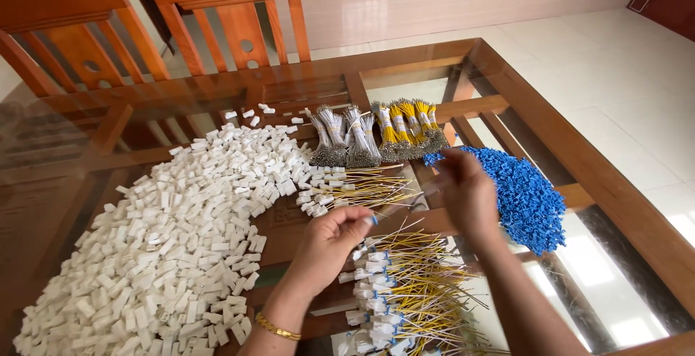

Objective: Manually assemble electrical wire connectors by inserting metal terminals and wires into white plastic housings.

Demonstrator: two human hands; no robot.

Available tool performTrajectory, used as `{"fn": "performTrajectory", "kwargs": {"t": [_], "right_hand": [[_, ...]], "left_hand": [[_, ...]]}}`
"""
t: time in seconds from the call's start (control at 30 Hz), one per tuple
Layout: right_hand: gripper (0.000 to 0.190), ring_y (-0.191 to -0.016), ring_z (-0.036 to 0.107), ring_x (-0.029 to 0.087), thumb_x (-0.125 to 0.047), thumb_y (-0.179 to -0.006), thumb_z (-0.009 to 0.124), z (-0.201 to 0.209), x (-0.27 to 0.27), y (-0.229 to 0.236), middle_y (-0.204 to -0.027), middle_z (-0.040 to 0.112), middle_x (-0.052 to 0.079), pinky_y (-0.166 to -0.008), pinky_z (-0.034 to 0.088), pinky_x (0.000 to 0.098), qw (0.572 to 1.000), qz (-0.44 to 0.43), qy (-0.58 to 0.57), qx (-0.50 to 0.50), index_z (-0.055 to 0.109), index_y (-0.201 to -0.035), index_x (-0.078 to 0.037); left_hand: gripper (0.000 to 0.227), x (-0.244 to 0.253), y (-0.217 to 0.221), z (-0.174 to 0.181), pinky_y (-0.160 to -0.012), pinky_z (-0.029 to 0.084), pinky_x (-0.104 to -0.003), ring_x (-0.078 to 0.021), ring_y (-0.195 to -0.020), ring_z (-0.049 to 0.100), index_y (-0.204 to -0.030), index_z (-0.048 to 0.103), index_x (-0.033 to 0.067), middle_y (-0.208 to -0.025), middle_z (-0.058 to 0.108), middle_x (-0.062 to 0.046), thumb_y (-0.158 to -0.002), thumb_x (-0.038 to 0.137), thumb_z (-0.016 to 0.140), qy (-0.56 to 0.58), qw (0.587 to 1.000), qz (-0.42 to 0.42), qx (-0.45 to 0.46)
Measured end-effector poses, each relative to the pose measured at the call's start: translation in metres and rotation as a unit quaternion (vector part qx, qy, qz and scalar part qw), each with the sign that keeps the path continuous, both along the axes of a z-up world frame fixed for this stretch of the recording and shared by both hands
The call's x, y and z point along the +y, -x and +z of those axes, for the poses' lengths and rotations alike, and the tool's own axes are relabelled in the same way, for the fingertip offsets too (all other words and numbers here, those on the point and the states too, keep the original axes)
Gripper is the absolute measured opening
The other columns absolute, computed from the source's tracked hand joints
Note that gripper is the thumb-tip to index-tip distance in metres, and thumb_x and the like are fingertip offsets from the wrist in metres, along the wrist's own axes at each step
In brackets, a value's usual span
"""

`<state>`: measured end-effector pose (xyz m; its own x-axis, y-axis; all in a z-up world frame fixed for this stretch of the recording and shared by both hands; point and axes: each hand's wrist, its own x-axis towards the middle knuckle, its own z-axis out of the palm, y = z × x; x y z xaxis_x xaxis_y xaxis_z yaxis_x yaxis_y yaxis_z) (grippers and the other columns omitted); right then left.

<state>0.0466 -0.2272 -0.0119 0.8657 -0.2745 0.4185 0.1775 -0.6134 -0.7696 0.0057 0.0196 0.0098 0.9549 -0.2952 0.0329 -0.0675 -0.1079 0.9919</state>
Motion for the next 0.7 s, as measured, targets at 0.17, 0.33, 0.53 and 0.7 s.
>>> {"fn": "performTrajectory", "kwargs": {"t": [0.17, 0.33, 0.53, 0.7], "right_hand": [[0.032, -0.079, 0.076, 0.029, -0.024, -0.096, 0.066, -0.046, -0.046, -0.024, -0.100, 0.078, 0.014, -0.069, 0.061, 0.0392, 0.951, -0.103, 0.201, 0.210, 0.073, -0.123, -0.009], [0.024, -0.083, 0.074, 0.029, -0.033, -0.098, 0.065, -0.097, -0.062, -0.043, -0.110, 0.075, 0.008, -0.076, 0.061, 0.0402, 0.911, -0.126, 0.299, 0.255, 0.081, -0.106, -0.017], [0.031, -0.094, 0.078, 0.031, -0.052, -0.094, 0.068, -0.111, -0.069, -0.042, -0.104, 0.070, 0.002, -0.085, 0.064, 0.0423, 0.914, -0.133, 0.329, 0.196, 0.076, -0.111, -0.027], [0.022, -0.067, 0.073, 0.027, -0.013, -0.105, 0.063, -0.015, -0.026, -0.006, -0.094, 0.077, 0.021, -0.057, 0.059, 0.0357, 0.979, -0.056, 0.135, 0.139, 0.073, -0.117, 0.004]], "left_hand": [[0.026, 0.012, 0.000, 0.003, -0.059, 0.050, -0.021, -0.0082, -0.065, 0.062, -0.109, 0.079, 0.0064, -0.093, 0.080, -0.003, -0.085, 0.017, 0.074, -0.211, 0.973, -0.093, 0.025], [0.030, 0.032, -0.020, -0.006, -0.048, 0.043, -0.018, -0.0039, -0.047, 0.048, -0.121, 0.075, 0.0168, -0.103, 0.081, -0.001, -0.093, 0.021, 0.064, -0.302, 0.952, -0.049, 0.029], [0.022, 0.062, -0.063, -0.070, -0.084, 0.056, -0.035, -0.0198, -0.095, 0.071, -0.103, 0.077, 0.0348, -0.090, 0.073, 0.006, -0.080, 0.035, 0.080, -0.434, 0.881, 0.154, -0.109], [0.023, 0.043, -0.053, -0.064, -0.070, 0.052, -0.038, -0.0232, -0.076, 0.066, -0.097, 0.074, 0.0140, -0.087, 0.070, -0.002, -0.077, 0.024, 0.083, -0.440, 0.857, 0.177, -0.201]]}}
